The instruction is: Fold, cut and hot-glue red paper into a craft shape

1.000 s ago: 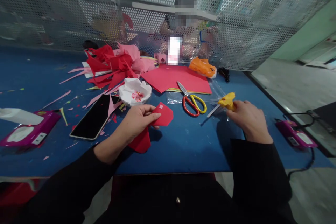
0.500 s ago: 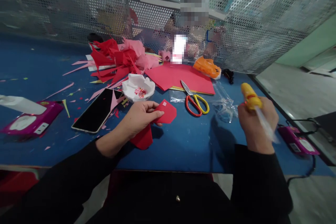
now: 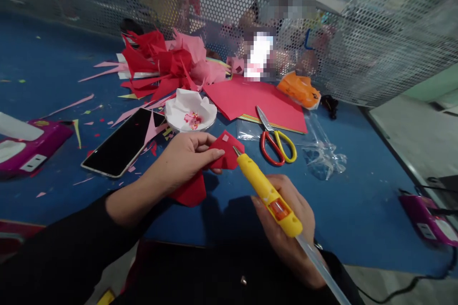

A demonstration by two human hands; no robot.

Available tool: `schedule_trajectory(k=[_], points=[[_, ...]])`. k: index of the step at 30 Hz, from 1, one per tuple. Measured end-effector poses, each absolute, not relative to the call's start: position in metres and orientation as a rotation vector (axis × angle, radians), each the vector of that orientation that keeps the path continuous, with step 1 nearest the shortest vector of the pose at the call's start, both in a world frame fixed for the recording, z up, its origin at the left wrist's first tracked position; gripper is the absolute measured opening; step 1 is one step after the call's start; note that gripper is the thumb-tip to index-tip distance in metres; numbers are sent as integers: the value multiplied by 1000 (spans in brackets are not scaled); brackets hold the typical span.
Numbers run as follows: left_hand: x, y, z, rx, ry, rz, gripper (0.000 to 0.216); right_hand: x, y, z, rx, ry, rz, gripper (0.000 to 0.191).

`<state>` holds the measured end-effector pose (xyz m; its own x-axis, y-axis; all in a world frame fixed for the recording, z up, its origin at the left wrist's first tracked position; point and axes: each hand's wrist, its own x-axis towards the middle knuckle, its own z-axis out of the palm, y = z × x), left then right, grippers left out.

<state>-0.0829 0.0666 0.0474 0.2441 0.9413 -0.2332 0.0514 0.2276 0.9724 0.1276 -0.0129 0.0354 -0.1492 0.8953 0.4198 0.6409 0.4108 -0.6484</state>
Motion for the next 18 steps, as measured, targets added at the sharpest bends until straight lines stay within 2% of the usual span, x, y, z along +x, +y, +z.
schedule_trajectory(k=[18], points=[[-83,64,47,1222,1140,814,16,129,-10,30,-1349,-1982,395,4]])
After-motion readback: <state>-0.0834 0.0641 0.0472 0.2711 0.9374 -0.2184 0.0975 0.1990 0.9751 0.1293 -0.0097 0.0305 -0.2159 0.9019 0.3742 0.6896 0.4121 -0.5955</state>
